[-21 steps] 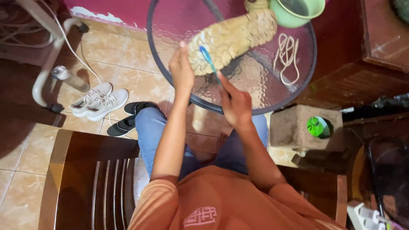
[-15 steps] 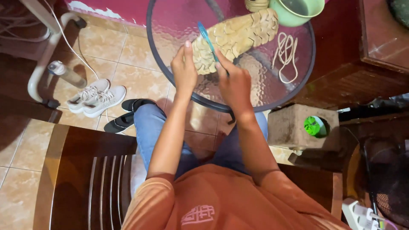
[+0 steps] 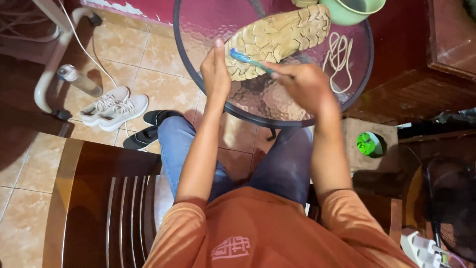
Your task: The person is cleaning the sole of a boot using a toothbrush and a bowl of liquid on a glass table.
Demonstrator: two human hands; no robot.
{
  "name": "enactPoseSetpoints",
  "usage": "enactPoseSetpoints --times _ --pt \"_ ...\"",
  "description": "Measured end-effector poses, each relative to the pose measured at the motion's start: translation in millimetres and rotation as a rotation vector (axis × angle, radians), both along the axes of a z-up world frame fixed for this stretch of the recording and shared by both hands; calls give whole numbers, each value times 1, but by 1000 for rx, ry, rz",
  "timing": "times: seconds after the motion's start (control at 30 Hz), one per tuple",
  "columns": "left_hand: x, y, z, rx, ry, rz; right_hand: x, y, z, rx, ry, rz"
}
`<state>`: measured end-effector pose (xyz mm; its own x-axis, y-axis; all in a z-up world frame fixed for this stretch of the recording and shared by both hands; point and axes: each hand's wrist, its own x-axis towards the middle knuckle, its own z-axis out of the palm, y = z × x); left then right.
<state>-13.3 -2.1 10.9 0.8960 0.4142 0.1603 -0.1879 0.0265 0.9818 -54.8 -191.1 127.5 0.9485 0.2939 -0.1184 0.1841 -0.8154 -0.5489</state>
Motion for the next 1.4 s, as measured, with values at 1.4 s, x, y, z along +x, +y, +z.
enactPoseSetpoints --times 1.4 --pt "13 14 -35 -3 -113 -284 4 40 -73 85 -615 -57"
